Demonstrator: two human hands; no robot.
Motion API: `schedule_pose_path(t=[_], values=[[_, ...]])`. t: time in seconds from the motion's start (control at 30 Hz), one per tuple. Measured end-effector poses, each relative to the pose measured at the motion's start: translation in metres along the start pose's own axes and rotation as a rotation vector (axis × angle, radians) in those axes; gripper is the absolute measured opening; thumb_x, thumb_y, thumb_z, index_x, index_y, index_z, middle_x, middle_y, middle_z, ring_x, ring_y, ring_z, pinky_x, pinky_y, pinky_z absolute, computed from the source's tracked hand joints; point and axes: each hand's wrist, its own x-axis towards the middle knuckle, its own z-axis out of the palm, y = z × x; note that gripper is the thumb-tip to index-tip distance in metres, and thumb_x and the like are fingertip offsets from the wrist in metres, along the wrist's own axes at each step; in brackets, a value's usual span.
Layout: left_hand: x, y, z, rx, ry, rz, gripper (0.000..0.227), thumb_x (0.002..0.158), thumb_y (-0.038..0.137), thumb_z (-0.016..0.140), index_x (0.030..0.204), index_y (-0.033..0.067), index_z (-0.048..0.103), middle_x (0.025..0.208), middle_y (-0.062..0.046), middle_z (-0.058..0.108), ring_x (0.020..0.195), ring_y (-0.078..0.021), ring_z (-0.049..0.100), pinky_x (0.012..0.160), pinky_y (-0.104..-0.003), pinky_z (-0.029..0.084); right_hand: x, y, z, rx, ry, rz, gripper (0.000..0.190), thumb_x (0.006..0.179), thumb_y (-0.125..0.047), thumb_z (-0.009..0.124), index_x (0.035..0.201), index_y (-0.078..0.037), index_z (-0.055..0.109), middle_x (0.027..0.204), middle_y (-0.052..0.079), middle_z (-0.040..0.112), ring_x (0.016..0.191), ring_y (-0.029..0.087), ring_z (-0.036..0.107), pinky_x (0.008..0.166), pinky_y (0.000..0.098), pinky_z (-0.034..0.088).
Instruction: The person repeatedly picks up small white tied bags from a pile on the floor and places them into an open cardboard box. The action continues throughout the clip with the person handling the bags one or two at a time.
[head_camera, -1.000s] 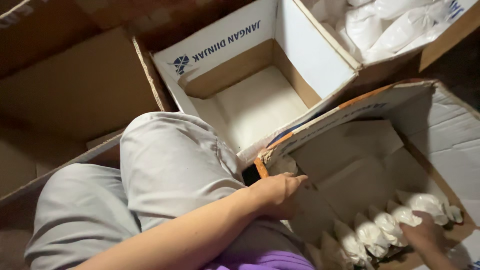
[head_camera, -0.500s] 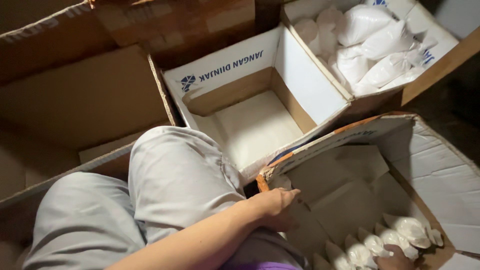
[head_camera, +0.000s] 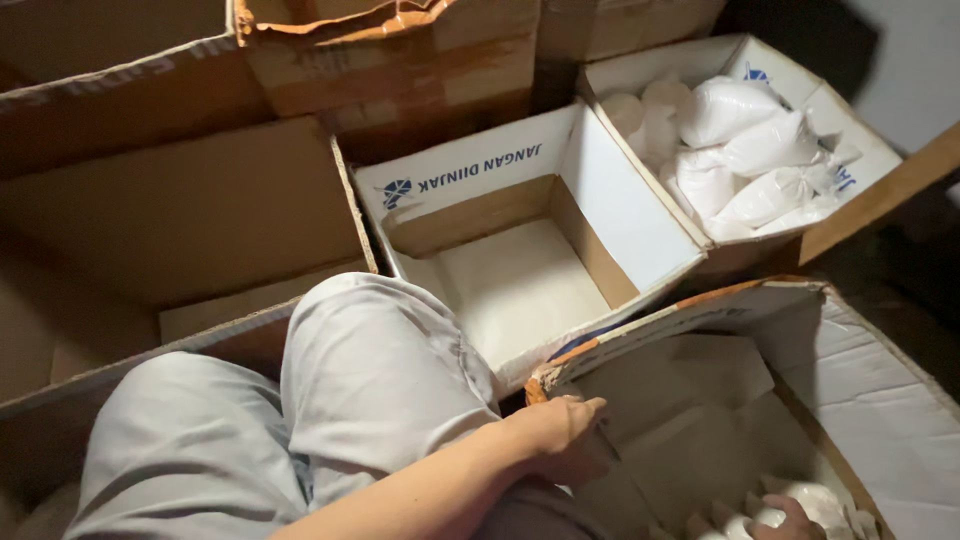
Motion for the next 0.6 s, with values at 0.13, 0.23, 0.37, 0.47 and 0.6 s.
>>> schedule_pose_path(t=[0.13,0.23,0.37,0.47,0.6], values=[[-0.013,0.011,-0.013,-0.112,0.125,0.027,0.076,0.076,0.033,0.077,0.142,0.0026,0.053,0.129,-0.023,0.062,0.121,-0.0403,0.059,0.098,-0.046,0.05,0.016,-0.01,0.001,-0.041,-0.025,-0.031,0.08,0.062,-0.031,0.096,0.137,-0.022,0.068,0.124,0.015,0.072,0.125,0.032,0.066,0.118,0.0406,0.048],[-0.018,0.016,-0.025,-0.095,0.286,0.16,0.068,0.074,0.022,0.077,0.135,0.001,0.057,0.125,-0.022,0.065,0.121,-0.0395,0.06,0.1,-0.045,0.05,0.029,-0.018,-0.001,-0.05,-0.048,-0.081,0.081,0.065,-0.031,0.098,0.138,-0.021,0.065,0.14,0.019,0.065,0.135,0.037,0.058,0.119,0.0448,0.043],[-0.029,0.019,-0.041,-0.112,0.376,0.259,0.056,0.07,0.016,0.073,0.123,0.0042,0.062,0.115,-0.019,0.07,0.114,-0.0371,0.065,0.097,-0.045,0.052,0.039,-0.028,0.007,-0.036,-0.03,-0.073,0.08,0.066,-0.028,0.097,0.14,-0.024,0.066,0.143,0.018,0.066,0.143,0.037,0.054,0.124,0.0476,0.041],[-0.04,0.023,-0.053,-0.189,0.438,0.288,0.05,0.075,0.016,0.072,0.122,0.0045,0.062,0.116,-0.019,0.069,0.112,-0.0376,0.065,0.094,-0.044,0.053,0.054,-0.035,0.008,-0.015,-0.159,-0.072,0.084,0.07,-0.03,0.097,0.144,-0.025,0.059,0.147,0.02,0.057,0.143,0.039,0.049,0.122,0.0533,0.039],[-0.06,0.028,-0.07,-0.188,0.485,0.277,0.044,0.078,0.015,0.071,0.121,0.0053,0.064,0.113,-0.02,0.07,0.106,-0.0382,0.068,0.091,-0.044,0.055,0.063,-0.042,0.016,0.025,-0.127,-0.157,0.082,0.068,-0.032,0.098,0.141,-0.024,0.063,0.144,0.021,0.059,0.141,0.04,0.053,0.121,0.0546,0.043]])
